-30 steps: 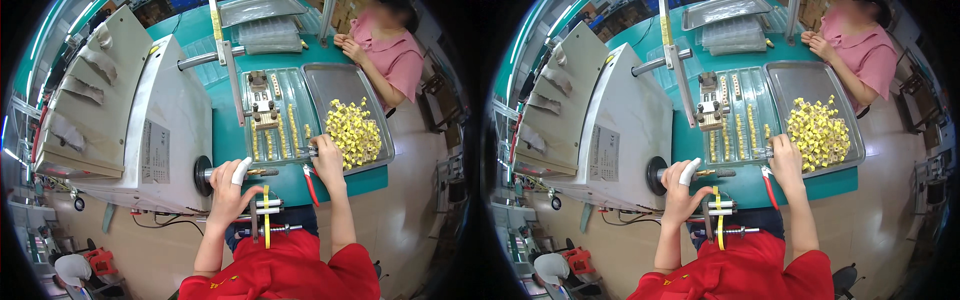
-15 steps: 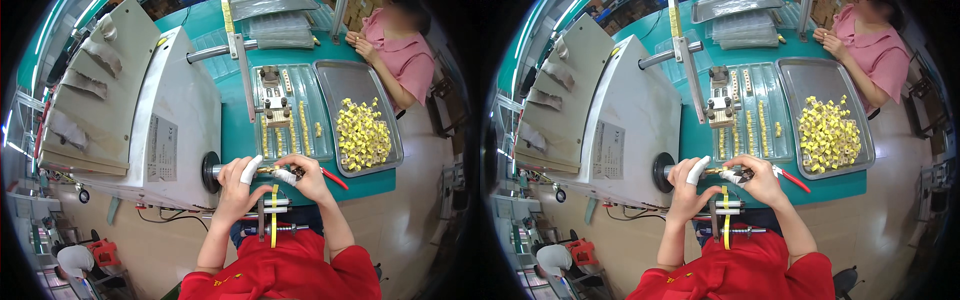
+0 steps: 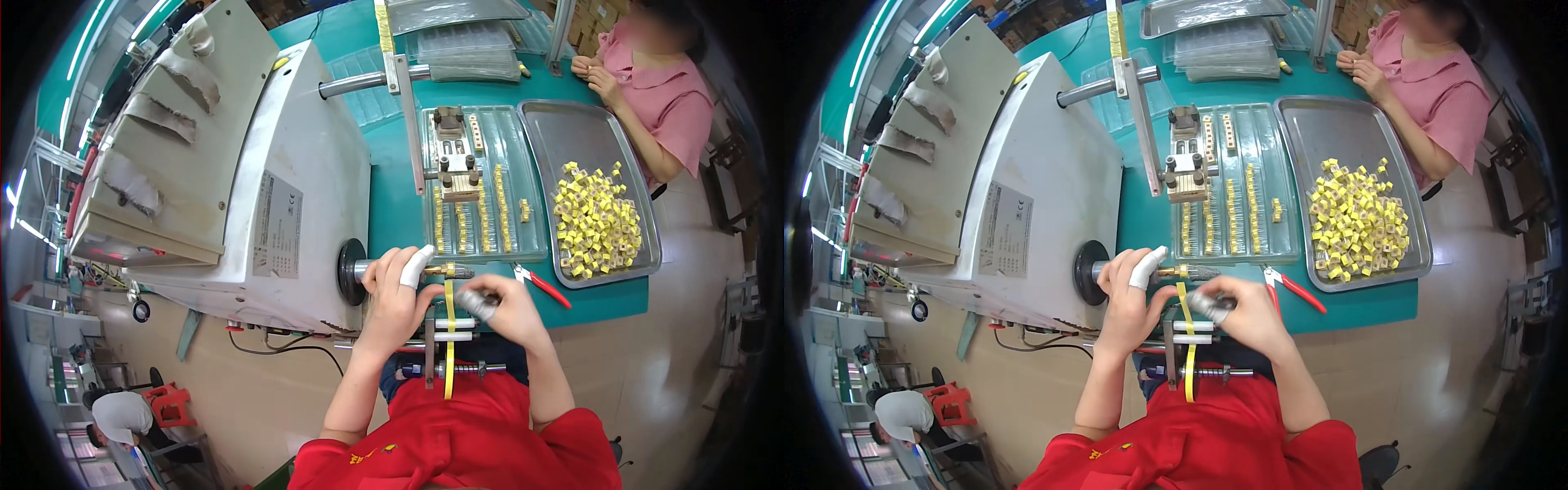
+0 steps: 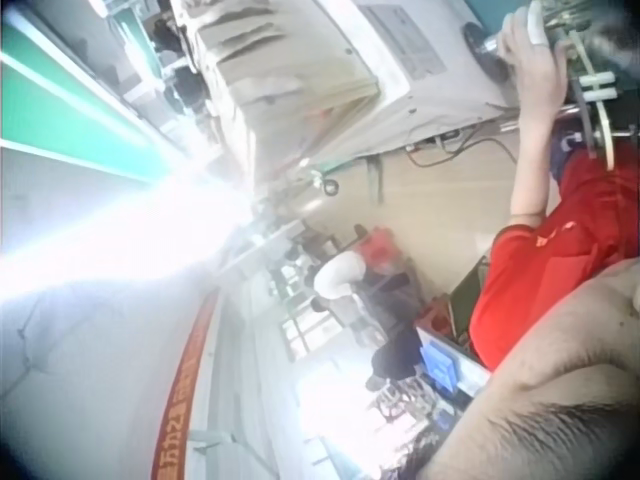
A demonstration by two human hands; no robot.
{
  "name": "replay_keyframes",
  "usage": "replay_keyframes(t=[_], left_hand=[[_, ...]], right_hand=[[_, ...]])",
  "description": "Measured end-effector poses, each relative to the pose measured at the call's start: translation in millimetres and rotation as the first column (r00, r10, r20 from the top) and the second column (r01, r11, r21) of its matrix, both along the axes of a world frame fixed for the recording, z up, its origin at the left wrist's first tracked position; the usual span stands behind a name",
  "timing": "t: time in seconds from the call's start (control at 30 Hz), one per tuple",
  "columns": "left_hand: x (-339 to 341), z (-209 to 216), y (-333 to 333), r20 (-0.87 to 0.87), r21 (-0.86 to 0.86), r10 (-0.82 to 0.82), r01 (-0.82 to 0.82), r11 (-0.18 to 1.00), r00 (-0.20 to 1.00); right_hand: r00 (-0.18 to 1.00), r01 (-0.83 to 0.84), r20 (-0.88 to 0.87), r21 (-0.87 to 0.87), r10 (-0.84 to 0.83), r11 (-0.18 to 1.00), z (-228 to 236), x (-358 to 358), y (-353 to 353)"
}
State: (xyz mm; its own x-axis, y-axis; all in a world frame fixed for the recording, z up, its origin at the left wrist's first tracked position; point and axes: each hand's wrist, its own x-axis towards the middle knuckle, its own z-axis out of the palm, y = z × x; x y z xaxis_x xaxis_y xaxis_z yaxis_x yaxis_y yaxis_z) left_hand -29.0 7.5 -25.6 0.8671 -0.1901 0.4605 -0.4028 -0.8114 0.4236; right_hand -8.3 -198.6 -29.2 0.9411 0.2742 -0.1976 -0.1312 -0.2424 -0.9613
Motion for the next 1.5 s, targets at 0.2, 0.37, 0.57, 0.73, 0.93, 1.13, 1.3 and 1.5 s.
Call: replay_keyframes(t=[0.2,0.37,0.57,0.73,0.93,1.13,1.3,1.5], left_hand=[[-3.4,0.9,-8.5,0.000,0.034,0.072,-0.072,0.997,0.997],[-11.1,4.9,-8.8,0.075,0.034,0.083,-0.086,0.996,0.994],[-9.3,-11.8,-1.2,0.164,-0.036,0.008,-0.002,0.999,0.987],[-9.6,-15.3,-2.6,0.215,-0.073,0.000,0.016,0.997,0.977],[-9.0,-10.2,-5.2,0.198,-0.069,0.034,-0.020,0.997,0.980],[2.1,11.4,-10.1,0.092,0.019,-0.021,0.019,1.000,0.996],[11.0,25.2,-12.6,0.015,0.007,-0.029,0.029,1.000,0.999],[21.2,33.9,-11.7,-0.077,-0.027,-0.065,0.063,0.998,0.995]], right_hand=[[0.966,-0.057,0.253,0.034,0.046,0.998,-11.8,-19.5,14.2],[0.888,0.033,0.453,0.107,-0.078,0.994,-23.2,-23.8,28.4],[0.914,0.086,0.378,0.169,-0.146,0.982,-26.8,-23.6,35.6],[0.909,0.110,0.375,0.206,-0.182,0.972,-30.3,-20.4,38.8],[0.912,0.101,0.376,0.188,-0.167,0.977,-29.2,-20.1,38.2],[0.926,0.102,0.342,0.184,-0.161,0.978,-28.0,-20.0,36.1],[0.928,0.113,0.348,0.073,-0.131,0.991,-13.0,-23.4,36.1],[0.896,0.164,0.421,-0.024,-0.139,0.986,-12.8,-25.7,35.4]])
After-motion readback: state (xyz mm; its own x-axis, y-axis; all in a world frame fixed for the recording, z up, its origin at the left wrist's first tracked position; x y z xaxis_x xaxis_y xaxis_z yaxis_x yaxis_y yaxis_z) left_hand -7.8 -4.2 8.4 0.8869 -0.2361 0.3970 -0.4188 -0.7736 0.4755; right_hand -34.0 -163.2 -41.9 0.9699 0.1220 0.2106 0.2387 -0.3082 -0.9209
